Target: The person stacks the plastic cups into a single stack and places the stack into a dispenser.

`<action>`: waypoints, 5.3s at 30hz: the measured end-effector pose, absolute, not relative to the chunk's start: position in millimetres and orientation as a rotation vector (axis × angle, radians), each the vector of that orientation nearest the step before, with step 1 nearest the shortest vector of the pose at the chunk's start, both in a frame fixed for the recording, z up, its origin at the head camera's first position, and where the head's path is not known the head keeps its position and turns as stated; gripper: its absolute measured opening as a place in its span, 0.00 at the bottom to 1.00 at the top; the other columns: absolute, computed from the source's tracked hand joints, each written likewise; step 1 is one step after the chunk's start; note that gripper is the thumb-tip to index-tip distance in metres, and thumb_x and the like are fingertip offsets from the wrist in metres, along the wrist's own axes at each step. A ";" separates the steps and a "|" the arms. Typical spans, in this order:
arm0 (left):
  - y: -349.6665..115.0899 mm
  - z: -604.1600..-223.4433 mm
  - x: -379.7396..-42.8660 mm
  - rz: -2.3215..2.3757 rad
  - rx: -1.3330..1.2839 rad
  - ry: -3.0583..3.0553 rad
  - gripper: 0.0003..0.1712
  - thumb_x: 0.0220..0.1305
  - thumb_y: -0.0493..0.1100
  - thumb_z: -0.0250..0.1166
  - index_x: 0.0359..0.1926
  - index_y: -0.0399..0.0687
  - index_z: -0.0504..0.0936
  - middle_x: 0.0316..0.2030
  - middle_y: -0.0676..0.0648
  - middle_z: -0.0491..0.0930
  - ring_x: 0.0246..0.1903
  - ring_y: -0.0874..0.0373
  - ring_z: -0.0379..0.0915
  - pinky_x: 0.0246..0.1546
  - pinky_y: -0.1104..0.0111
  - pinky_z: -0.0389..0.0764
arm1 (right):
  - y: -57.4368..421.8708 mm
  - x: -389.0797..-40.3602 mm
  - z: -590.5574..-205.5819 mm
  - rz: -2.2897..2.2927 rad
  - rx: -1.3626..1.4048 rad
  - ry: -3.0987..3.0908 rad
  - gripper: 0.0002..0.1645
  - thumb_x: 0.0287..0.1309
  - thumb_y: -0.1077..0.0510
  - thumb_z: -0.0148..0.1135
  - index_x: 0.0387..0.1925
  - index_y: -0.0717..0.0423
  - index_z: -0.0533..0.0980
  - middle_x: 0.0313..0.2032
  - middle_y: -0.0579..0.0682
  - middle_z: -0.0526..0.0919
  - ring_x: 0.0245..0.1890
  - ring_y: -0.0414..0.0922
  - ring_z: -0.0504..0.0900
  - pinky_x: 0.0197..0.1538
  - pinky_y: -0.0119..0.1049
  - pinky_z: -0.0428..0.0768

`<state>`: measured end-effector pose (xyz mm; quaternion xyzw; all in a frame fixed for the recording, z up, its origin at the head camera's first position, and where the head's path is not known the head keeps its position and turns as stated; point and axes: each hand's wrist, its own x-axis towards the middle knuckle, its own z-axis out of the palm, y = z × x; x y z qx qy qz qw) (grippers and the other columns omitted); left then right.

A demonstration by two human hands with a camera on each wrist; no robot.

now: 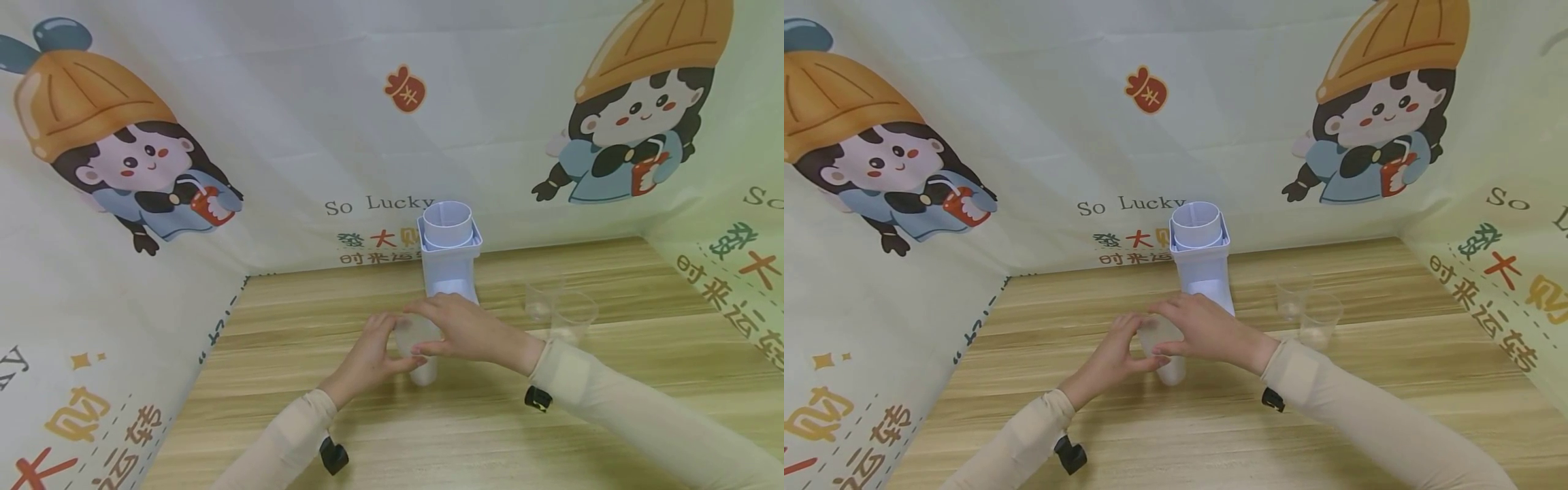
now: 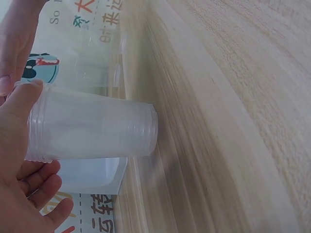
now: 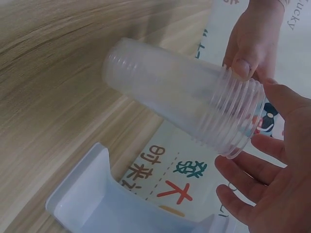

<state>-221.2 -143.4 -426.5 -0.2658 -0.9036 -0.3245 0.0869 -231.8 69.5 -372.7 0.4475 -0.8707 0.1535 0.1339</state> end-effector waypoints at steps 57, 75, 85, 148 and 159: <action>-132.3 -431.9 -220.3 -1.132 -0.675 -2.604 0.37 0.49 0.50 0.79 0.58 0.44 0.76 0.56 0.44 0.77 0.60 0.48 0.69 0.61 0.52 0.75 | 222.1 -284.3 -380.3 0.446 0.517 -2.881 0.45 0.59 0.43 0.66 0.68 0.66 0.64 0.63 0.72 0.72 0.61 0.71 0.71 0.63 0.67 0.69; -132.2 -430.7 -220.7 -1.154 -0.667 -2.624 0.37 0.50 0.50 0.78 0.59 0.44 0.75 0.57 0.45 0.76 0.60 0.50 0.69 0.59 0.54 0.77 | 227.6 -287.9 -379.2 0.475 0.498 -2.962 0.45 0.63 0.45 0.62 0.70 0.67 0.59 0.64 0.73 0.70 0.61 0.71 0.73 0.63 0.64 0.71; -131.3 -430.1 -219.8 -1.152 -0.667 -2.624 0.37 0.50 0.49 0.79 0.59 0.44 0.75 0.57 0.44 0.76 0.60 0.49 0.69 0.60 0.54 0.77 | 222.0 -281.2 -376.4 0.499 0.552 -2.922 0.43 0.63 0.46 0.63 0.70 0.65 0.61 0.62 0.73 0.72 0.59 0.71 0.74 0.62 0.65 0.72; -133.6 -427.4 -219.4 -1.120 -0.668 -2.652 0.36 0.50 0.50 0.78 0.58 0.44 0.76 0.57 0.44 0.78 0.60 0.48 0.70 0.58 0.54 0.78 | 134.1 -218.3 -321.1 0.505 1.018 -2.468 0.44 0.52 0.40 0.71 0.65 0.59 0.71 0.58 0.60 0.80 0.57 0.58 0.80 0.62 0.56 0.76; -135.3 -427.2 -219.7 -1.111 -0.699 -2.642 0.36 0.50 0.50 0.78 0.58 0.44 0.76 0.58 0.44 0.77 0.60 0.47 0.69 0.59 0.54 0.77 | 108.4 -215.0 -298.2 0.577 1.091 -2.440 0.43 0.52 0.42 0.73 0.64 0.58 0.71 0.58 0.59 0.81 0.55 0.56 0.81 0.58 0.53 0.80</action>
